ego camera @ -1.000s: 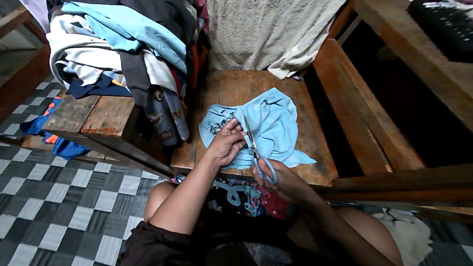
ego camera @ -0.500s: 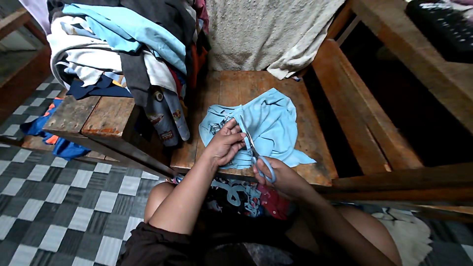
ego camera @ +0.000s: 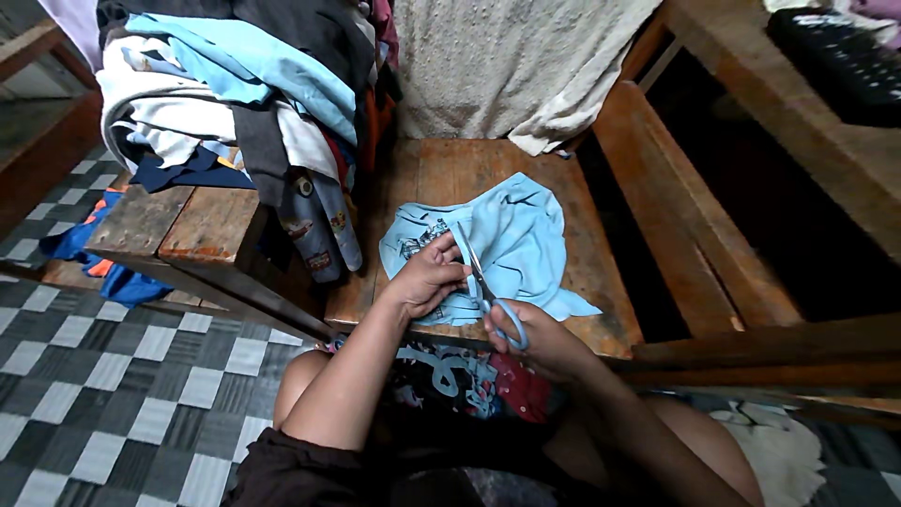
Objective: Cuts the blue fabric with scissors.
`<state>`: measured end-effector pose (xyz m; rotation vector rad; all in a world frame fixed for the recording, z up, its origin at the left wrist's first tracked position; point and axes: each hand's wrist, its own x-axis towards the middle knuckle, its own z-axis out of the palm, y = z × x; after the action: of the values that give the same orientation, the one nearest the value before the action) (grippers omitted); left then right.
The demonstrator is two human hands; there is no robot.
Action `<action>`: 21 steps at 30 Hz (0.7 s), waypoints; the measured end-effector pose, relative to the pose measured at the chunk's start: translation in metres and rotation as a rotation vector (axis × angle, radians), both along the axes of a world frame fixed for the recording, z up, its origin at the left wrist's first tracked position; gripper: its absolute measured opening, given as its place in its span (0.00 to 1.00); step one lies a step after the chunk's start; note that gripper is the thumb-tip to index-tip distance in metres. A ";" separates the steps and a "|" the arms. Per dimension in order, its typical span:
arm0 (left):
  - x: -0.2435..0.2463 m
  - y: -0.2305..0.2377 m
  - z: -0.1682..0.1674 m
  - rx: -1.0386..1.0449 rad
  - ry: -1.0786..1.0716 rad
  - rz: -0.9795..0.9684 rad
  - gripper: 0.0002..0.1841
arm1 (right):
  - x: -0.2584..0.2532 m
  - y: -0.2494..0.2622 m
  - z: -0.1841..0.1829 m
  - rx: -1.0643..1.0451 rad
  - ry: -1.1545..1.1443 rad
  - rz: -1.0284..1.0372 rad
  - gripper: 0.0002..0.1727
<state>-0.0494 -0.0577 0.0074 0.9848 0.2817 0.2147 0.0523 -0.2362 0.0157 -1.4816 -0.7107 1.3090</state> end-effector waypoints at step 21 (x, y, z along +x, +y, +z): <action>0.004 0.004 0.006 0.189 0.205 0.389 0.14 | -0.002 0.003 -0.003 -0.115 -0.111 0.028 0.13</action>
<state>-0.0452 -0.0536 0.0138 1.1359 0.6515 0.5029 0.0504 -0.2329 0.0123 -1.6529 -0.7408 1.3153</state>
